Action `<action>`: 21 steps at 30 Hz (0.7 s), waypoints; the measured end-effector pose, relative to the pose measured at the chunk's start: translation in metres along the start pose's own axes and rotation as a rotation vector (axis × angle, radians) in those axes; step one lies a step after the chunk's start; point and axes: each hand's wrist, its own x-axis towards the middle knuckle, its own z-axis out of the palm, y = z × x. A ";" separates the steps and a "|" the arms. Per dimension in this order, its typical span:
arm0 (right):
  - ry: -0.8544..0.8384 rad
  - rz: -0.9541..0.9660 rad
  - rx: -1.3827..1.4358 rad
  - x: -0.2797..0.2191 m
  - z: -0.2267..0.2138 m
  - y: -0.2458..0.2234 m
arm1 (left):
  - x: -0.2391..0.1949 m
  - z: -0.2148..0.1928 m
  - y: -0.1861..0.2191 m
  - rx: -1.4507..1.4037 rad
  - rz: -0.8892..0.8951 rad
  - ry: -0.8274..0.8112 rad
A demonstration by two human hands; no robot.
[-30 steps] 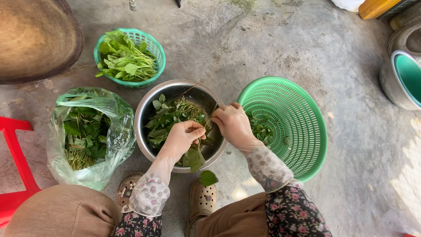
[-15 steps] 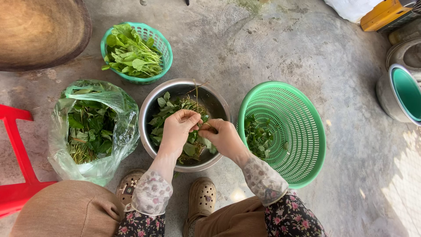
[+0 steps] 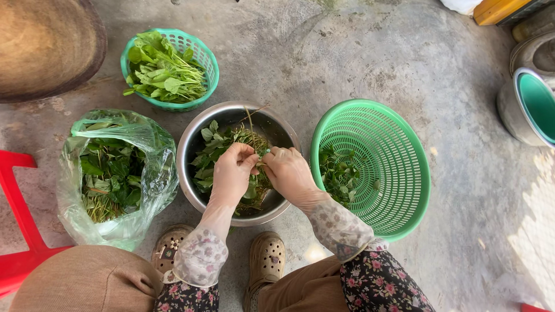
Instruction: The person sits on a low stool and sorts leafy green vegetables by hand. They pick leaves from stems in a metal bowl, place the leaves into a green basket, and discard the stems back into the bowl. The process is repeated continuously throughout the clip.
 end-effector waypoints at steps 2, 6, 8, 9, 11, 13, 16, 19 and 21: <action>-0.033 -0.033 -0.118 0.000 0.001 0.002 | -0.003 0.000 0.004 0.056 -0.010 -0.020; -0.181 0.071 -0.397 0.012 0.000 0.008 | -0.004 -0.001 0.006 0.008 -0.044 -0.134; -0.116 0.187 -0.299 0.017 -0.006 0.010 | -0.003 -0.002 0.004 -0.059 -0.052 -0.163; 0.002 0.252 -0.130 0.016 -0.013 0.013 | -0.003 -0.003 0.002 -0.118 -0.062 -0.166; -0.015 0.493 0.236 0.017 -0.021 0.015 | 0.001 -0.006 -0.002 -0.218 -0.052 -0.144; -0.295 0.839 0.631 0.014 -0.030 0.016 | 0.005 -0.010 -0.007 -0.301 -0.013 -0.095; -0.326 0.765 0.671 0.012 -0.024 0.011 | 0.011 -0.014 -0.013 -0.399 0.035 -0.057; -0.330 0.737 0.770 0.010 -0.015 0.012 | 0.014 -0.013 -0.015 -0.427 0.049 -0.045; -0.321 0.677 0.834 0.008 -0.009 0.017 | 0.014 -0.012 -0.016 -0.426 0.047 -0.038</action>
